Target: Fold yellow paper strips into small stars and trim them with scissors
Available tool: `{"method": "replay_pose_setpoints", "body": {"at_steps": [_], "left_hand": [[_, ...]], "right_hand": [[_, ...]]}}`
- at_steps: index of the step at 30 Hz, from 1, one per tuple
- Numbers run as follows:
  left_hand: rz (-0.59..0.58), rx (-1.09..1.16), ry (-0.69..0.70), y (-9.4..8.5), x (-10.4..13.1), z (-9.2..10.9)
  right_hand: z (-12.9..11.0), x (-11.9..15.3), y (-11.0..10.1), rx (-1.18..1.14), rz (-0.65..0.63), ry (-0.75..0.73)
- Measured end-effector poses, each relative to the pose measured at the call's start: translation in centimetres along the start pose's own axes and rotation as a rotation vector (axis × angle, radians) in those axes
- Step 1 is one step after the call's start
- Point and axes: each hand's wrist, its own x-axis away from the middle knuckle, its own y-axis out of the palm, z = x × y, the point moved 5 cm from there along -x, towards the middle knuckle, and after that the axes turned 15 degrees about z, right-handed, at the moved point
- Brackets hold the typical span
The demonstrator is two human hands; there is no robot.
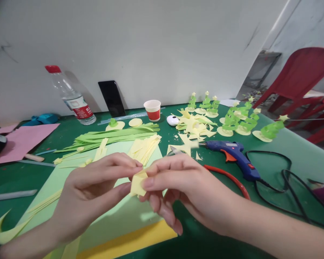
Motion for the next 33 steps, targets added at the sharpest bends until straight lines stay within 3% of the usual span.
{"method": "replay_pose_setpoints", "body": {"at_steps": [6,10,13,17,20,23,29,33], "left_hand": [[-0.027,-0.063,0.418,0.2,0.1,1.6],[-0.022,-0.078,0.442,0.0,0.0,1.9],[0.065,-0.064,0.279,-0.5,-0.1,1.3],[0.109,-0.058,0.008,-0.6,0.0,0.1],[0.100,-0.108,-0.091,-0.3,0.2,-0.3],[0.047,-0.196,-0.094,0.0,0.4,-0.3],[-0.153,-0.336,-0.011,1.0,0.8,-0.2],[-0.171,-0.361,0.020,1.1,0.6,0.1]], "right_hand": [[0.6,0.7,0.9,-0.124,-0.161,0.250],[0.7,0.5,0.9,-0.115,-0.189,0.244],[0.3,-0.1,0.4,0.018,-0.099,0.044],[-1.8,-0.2,0.1,0.381,0.138,-0.459],[-2.9,0.5,0.5,0.522,0.212,-0.730],[-2.9,0.8,0.6,0.573,0.241,-0.809],[-2.7,0.7,0.5,0.703,0.259,-0.821],[-2.7,0.7,0.2,0.707,0.299,-0.820]]}}
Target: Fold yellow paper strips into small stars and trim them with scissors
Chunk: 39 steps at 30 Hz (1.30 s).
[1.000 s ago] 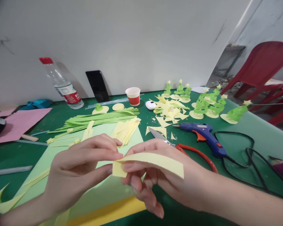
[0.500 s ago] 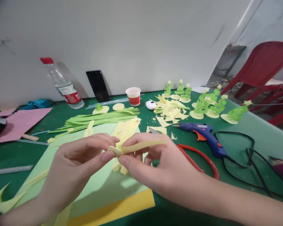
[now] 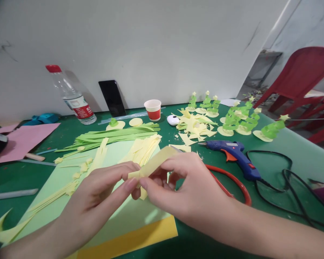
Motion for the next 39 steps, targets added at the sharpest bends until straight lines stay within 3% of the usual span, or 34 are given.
{"method": "replay_pose_setpoints", "body": {"at_steps": [4,10,15,21,28,34,39], "left_hand": [[0.025,0.053,-0.055,-0.5,-0.1,-0.1],[-0.063,0.128,-0.143,-0.6,0.0,-0.1],[-0.139,0.107,-0.167,-0.3,0.2,-0.2],[-0.191,0.059,-0.099,-0.3,0.3,-0.1],[-0.206,-0.049,-0.022,-0.2,0.2,0.2],[-0.037,0.063,-0.013,-0.3,0.2,0.2],[0.075,0.090,0.070,-0.7,0.4,0.3]], "right_hand": [[0.6,0.0,-0.1,-0.180,-0.028,0.119],[2.7,0.0,1.1,-0.716,-0.259,0.622],[3.1,-0.1,1.8,-0.797,-0.396,0.762],[2.8,0.1,1.7,-0.692,-0.420,0.787],[2.7,0.2,1.4,-0.454,-0.424,0.706],[1.8,0.1,0.7,-0.456,-0.155,0.578],[0.7,0.1,-0.1,-0.331,0.030,0.334]]}}
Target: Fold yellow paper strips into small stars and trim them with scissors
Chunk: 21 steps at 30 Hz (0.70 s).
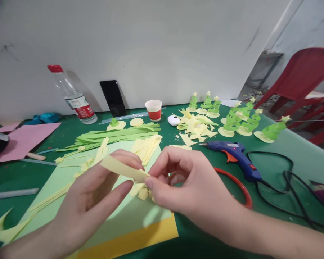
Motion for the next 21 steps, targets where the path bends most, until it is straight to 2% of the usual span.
{"method": "replay_pose_setpoints", "body": {"at_steps": [4,11,16,18,21], "left_hand": [[0.092,0.059,-0.029,-0.2,-0.1,0.0],[0.150,0.125,-0.034,-0.6,-0.5,0.0],[0.167,0.103,-0.027,-0.9,-0.7,-0.2],[0.202,0.046,0.067,-1.4,-0.8,0.1],[0.211,-0.165,0.346,-2.1,-0.4,1.2]], "right_hand": [[-0.3,0.5,0.1,0.079,0.019,-0.073],[0.4,0.3,0.4,0.200,-0.033,-0.025],[0.6,-0.2,0.1,0.181,-0.079,0.046],[0.8,-0.2,0.1,0.142,-0.112,0.112],[1.3,0.0,0.5,0.062,-0.208,0.240]]}}
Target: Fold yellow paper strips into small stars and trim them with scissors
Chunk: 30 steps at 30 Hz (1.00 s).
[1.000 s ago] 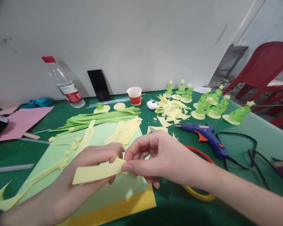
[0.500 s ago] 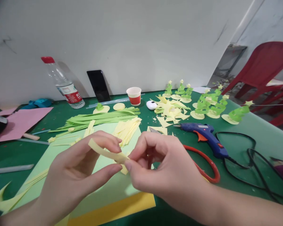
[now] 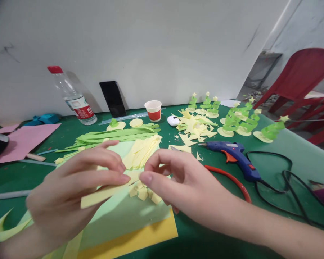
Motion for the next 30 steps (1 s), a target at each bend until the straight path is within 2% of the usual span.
{"method": "replay_pose_setpoints", "body": {"at_steps": [3,6,8,11,14,17,24,30], "left_hand": [[-0.124,-0.174,0.257,-0.1,0.6,0.9],[-0.180,-0.219,0.328,0.1,1.1,1.0],[-0.144,-0.167,0.277,0.4,0.9,0.6],[-0.101,0.012,0.107,1.0,0.2,-0.5],[-0.149,0.168,-0.100,1.8,-0.3,-1.7],[-0.215,0.266,-0.236,2.2,-0.2,-2.1],[-0.253,0.373,-0.283,2.0,-0.1,-1.9],[-0.279,0.415,-0.443,2.0,0.2,-2.0]], "right_hand": [[0.8,0.1,0.7,-0.112,-0.147,0.146],[1.2,0.0,1.1,-0.182,-0.218,0.190],[1.0,0.0,0.9,-0.132,-0.178,0.098],[-0.2,0.1,0.3,0.070,-0.025,-0.195],[-1.4,0.6,0.2,0.265,0.083,-0.479],[-1.8,1.1,0.3,0.383,0.140,-0.659],[-1.7,1.8,0.3,0.482,0.155,-0.813],[-2.0,1.8,0.4,0.534,0.242,-0.854]]}}
